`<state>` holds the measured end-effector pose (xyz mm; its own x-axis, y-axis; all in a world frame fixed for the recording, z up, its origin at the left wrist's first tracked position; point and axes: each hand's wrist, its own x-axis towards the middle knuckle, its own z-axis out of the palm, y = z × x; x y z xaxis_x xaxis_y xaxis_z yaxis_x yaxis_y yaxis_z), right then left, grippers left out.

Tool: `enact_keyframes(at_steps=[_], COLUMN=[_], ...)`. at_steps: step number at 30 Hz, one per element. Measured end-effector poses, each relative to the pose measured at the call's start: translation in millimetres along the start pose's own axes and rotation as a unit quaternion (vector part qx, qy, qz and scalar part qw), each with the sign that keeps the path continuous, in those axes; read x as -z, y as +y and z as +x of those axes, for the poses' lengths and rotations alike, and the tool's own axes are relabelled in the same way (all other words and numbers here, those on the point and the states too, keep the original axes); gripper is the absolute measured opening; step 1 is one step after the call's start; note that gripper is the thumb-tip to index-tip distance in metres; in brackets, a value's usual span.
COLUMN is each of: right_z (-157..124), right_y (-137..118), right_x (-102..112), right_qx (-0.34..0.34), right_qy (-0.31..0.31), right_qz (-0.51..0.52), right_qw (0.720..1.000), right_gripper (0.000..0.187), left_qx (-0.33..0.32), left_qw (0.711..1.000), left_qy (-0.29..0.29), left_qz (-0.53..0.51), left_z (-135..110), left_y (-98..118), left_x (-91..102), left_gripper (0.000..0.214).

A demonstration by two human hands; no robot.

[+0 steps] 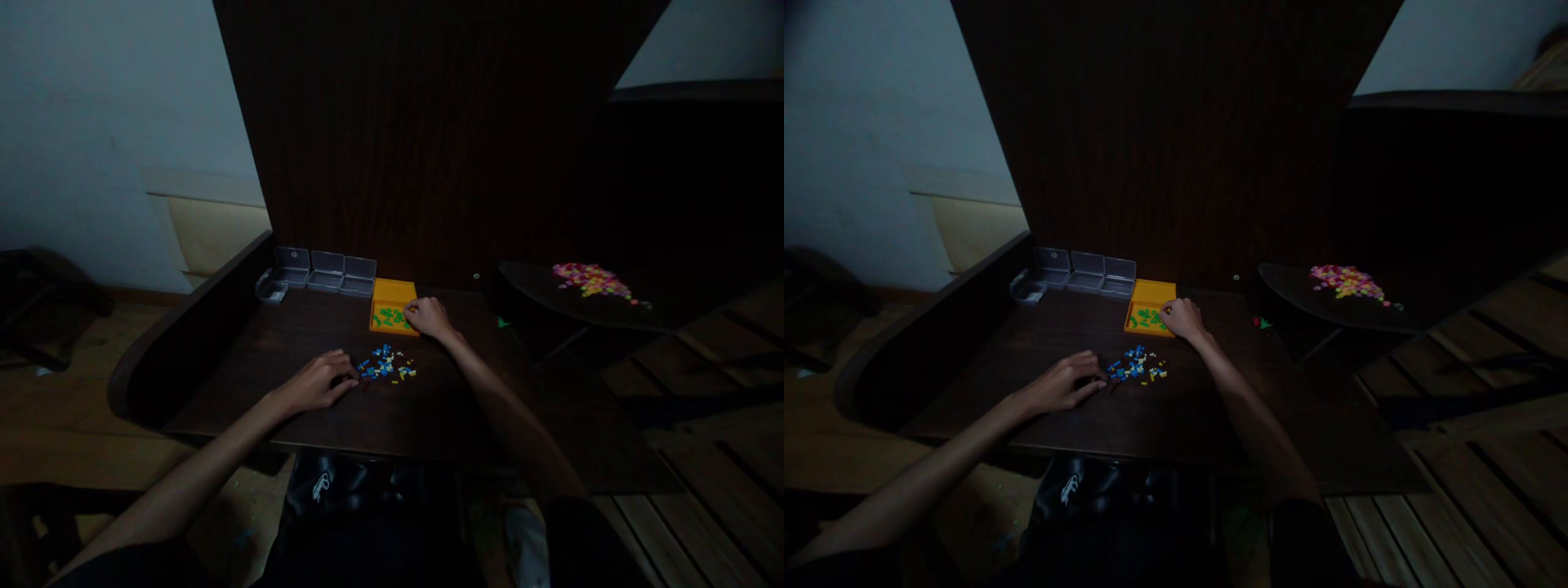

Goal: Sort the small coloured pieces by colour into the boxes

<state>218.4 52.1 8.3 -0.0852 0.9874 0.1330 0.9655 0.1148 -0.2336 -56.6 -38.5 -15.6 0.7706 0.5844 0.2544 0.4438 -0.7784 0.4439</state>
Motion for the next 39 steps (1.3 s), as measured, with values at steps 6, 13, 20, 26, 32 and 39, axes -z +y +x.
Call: enact_keyframes(at_steps=[6,13,20,26,32,39], right_z=[-6.7,-20.8,-43.0,-69.1,-84.1,-82.5], right_y=[7.6,11.2,-2.1,-30.0,-49.2,-48.4], right_x=[1.5,5.2,-0.1,-9.7,-8.6,-11.6], right_qx=[0.006,0.039,0.149,0.277,0.31,0.296], right_qy=[0.013,0.032,0.005,-0.07,-0.102,-0.111], right_qz=[0.016,0.056,0.152,0.183,0.095,0.076], right_qw=[1.0,0.997,0.977,0.941,0.941,0.946], right_gripper=[0.029,0.028,0.025,0.02,0.023,0.022], left_qx=[-0.018,-0.021,-0.002,0.009,0.031,0.104], left_qw=[1.0,0.999,0.996,0.988,0.987,0.986], left_qy=[0.004,0.015,0.079,0.151,0.146,0.109], left_qz=[0.011,0.031,0.036,0.032,0.057,0.078], left_z=[-0.4,9.6,53.8,103.3,137.9,159.4], left_y=[-6.2,-9.0,-10.4,-27.8,-44.0,-50.3], left_x=[-3.3,5.9,28.0,26.4,13.5,1.2], left_gripper=[0.022,0.019,0.021,0.021,0.018,0.015])
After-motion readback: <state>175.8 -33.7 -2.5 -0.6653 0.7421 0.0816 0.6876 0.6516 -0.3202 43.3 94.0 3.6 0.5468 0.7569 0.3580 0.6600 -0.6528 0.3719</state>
